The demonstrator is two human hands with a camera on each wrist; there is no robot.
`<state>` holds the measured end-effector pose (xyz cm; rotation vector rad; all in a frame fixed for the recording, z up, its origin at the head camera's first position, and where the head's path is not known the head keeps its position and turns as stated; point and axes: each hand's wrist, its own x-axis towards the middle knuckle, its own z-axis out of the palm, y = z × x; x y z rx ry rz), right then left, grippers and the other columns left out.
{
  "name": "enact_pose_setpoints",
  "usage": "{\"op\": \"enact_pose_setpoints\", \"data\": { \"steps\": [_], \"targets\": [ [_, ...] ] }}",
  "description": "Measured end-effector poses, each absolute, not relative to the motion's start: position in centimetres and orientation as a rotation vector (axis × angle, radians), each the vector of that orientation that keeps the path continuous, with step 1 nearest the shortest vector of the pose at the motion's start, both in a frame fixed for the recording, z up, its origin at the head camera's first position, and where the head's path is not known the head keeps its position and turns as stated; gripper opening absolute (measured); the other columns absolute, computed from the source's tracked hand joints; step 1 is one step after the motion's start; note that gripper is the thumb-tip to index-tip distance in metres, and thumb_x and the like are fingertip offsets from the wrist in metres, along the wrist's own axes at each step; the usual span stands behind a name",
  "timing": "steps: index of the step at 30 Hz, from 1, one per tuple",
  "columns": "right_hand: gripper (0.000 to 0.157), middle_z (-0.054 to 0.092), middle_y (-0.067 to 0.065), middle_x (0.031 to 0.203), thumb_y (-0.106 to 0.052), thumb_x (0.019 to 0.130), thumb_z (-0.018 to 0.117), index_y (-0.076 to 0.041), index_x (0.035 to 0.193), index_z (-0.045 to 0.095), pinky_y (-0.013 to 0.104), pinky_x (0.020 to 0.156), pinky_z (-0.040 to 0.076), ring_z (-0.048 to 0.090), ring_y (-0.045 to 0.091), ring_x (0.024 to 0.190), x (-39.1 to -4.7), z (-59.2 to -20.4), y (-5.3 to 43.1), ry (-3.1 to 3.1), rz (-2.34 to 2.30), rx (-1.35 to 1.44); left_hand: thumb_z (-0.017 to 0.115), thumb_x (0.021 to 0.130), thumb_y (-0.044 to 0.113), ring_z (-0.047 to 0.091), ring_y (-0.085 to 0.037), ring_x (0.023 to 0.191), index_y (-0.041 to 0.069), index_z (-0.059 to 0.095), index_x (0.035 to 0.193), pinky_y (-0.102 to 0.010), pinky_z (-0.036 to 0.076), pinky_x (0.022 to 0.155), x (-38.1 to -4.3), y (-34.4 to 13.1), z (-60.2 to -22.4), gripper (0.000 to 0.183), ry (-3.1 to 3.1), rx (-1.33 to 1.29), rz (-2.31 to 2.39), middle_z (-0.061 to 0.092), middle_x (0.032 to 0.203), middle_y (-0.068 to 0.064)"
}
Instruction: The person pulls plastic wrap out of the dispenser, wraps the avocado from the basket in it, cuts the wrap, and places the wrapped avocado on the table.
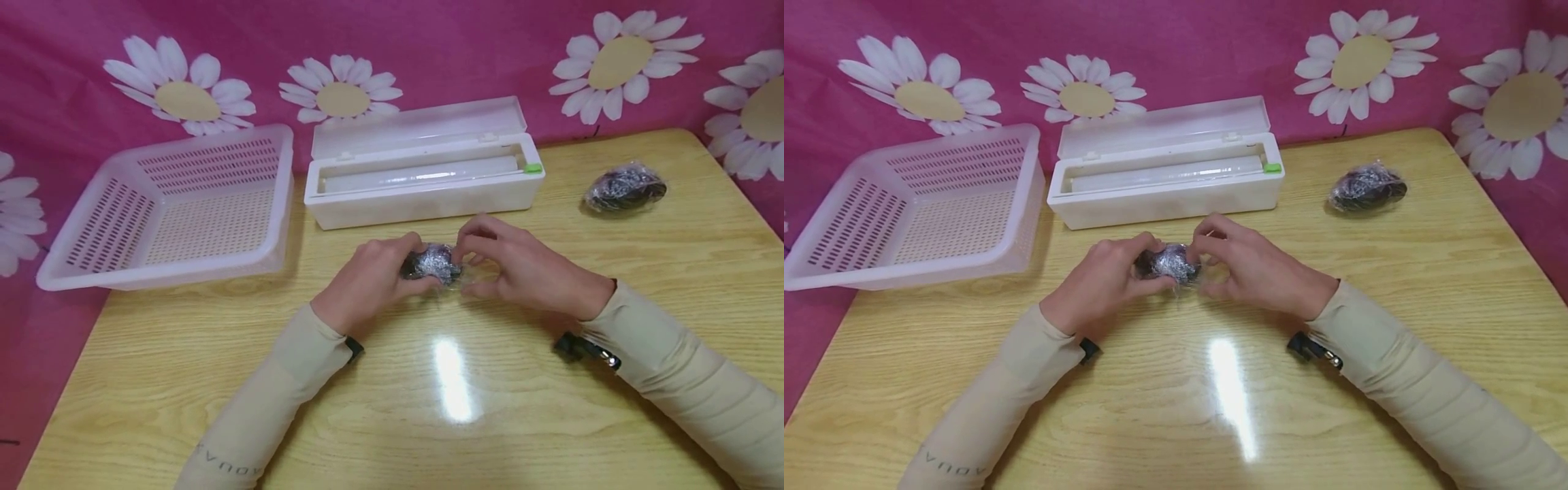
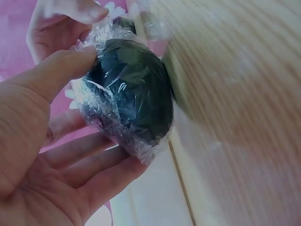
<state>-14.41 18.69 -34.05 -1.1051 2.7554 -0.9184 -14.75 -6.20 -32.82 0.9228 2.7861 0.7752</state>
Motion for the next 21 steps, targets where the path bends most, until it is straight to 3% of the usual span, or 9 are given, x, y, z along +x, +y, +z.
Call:
{"op": "enact_pose_setpoints", "data": {
  "steps": [7,12,21],
  "targets": [
    [0.036,0.065,-0.005,0.112,-0.013,0.087,0.084,-0.017,0.118,0.068,0.032,0.085,0.059,0.061,0.011,0.099,-14.8,-33.9,18.5,2.726,-0.766,-1.237,0.075,0.095,0.036,0.072,-0.013,0.095,0.010,0.065,0.122,-0.030,0.062,0.083,-15.6,-6.3,-32.7,0.038,2.698,0.864,0.790,0.076,0.116,-0.005],
    [0.018,0.065,-0.009,0.102,-0.007,0.092,0.076,-0.020,0.103,0.071,0.028,0.081,0.058,0.060,0.005,0.092,-15.2,-33.5,18.4,2.708,-0.742,-1.296,0.074,0.096,0.034,0.071,-0.013,0.095,0.008,0.064,0.124,-0.030,0.061,0.084,-16.0,-6.2,-32.7,0.040,2.669,0.860,0.772,0.076,0.117,-0.006],
    [0.017,0.072,-0.006,0.094,-0.002,0.090,0.077,-0.018,0.095,0.075,0.030,0.080,0.061,0.063,0.006,0.087,-16.1,-33.1,17.9,2.712,-0.783,-1.202,0.074,0.095,0.042,0.068,-0.016,0.092,0.007,0.059,0.125,-0.031,0.060,0.082,-15.7,-6.0,-32.9,0.048,2.712,0.927,0.707,0.072,0.110,-0.004]
  ]
}}
